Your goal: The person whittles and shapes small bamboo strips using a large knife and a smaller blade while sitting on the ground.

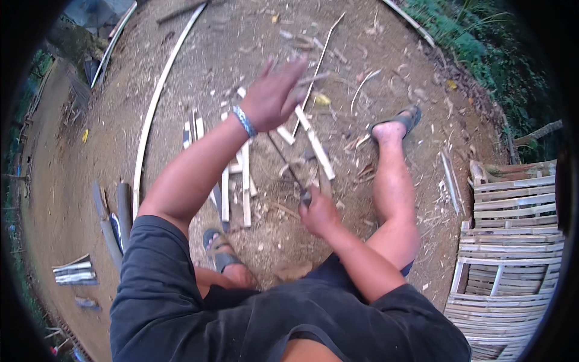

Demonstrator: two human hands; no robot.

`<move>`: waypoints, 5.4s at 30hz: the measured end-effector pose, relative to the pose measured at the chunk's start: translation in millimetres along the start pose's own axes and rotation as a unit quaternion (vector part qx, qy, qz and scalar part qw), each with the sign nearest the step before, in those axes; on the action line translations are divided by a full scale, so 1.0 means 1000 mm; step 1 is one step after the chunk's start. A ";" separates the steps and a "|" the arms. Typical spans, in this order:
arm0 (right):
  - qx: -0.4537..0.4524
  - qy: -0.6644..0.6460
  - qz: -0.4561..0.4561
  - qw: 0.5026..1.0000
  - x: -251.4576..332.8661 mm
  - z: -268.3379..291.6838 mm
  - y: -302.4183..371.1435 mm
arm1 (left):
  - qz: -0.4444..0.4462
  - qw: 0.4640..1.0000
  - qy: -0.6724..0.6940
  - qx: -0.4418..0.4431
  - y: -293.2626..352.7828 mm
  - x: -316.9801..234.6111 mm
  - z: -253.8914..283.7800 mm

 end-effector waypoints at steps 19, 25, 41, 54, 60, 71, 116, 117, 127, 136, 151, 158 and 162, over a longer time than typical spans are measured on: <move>-0.022 0.109 -0.064 0.992 -0.059 0.096 -0.047 | -0.141 0.933 -0.093 0.319 0.012 -0.012 -0.051; 0.041 0.155 -0.034 0.986 -0.067 0.045 -0.073 | 0.001 0.929 -0.079 0.361 0.076 0.019 -0.115; 0.175 -0.223 -0.236 0.930 -0.089 -0.066 -0.060 | 0.179 0.947 0.070 0.258 0.207 0.003 -0.142; 0.100 -0.093 -0.133 0.982 -0.114 -0.090 -0.077 | 0.510 0.774 0.347 -0.144 0.220 0.080 -0.048; 0.055 -0.101 -0.125 0.986 -0.096 -0.086 -0.064 | 0.529 0.767 0.307 -0.193 0.232 0.117 0.021; 0.044 -0.012 -0.182 0.982 -0.068 -0.094 -0.049 | 0.662 0.722 0.188 -0.063 0.315 0.003 -0.160; 0.394 -0.119 0.088 0.907 0.177 -0.320 -0.017 | 0.577 0.567 0.584 -0.060 0.363 0.071 0.136; 0.373 -0.080 0.129 0.916 0.167 -0.300 -0.013 | 0.580 0.558 0.591 -0.052 0.365 0.071 0.136; -0.053 0.164 0.013 0.985 -0.058 -0.117 -0.027 | 0.455 0.537 0.710 0.023 0.303 0.042 0.120; -0.007 0.090 -0.103 0.991 -0.077 -0.116 -0.032 | 0.347 0.629 0.694 -0.039 0.241 0.031 0.119; -0.097 -0.569 -0.023 0.816 0.001 -0.011 -0.008 | 0.459 0.697 0.549 0.051 0.169 -0.047 0.001; -0.133 -0.601 -0.070 0.785 -0.060 -0.010 -0.013 | 0.508 0.628 0.589 0.002 0.182 -0.120 -0.099; -0.081 -0.614 -0.106 0.778 -0.076 -0.014 -0.025 | 0.460 0.752 0.471 -0.023 0.194 -0.115 -0.124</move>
Point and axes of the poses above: each hand's wrist, its own y-axis away from the middle knuckle, its own z-axis out of the back of the hand, x = y × z, the point moved 4 cm from there along -y, towards the middle knuckle, and after that the axes turned 6 degrees about -y, right-handed, at the moved point
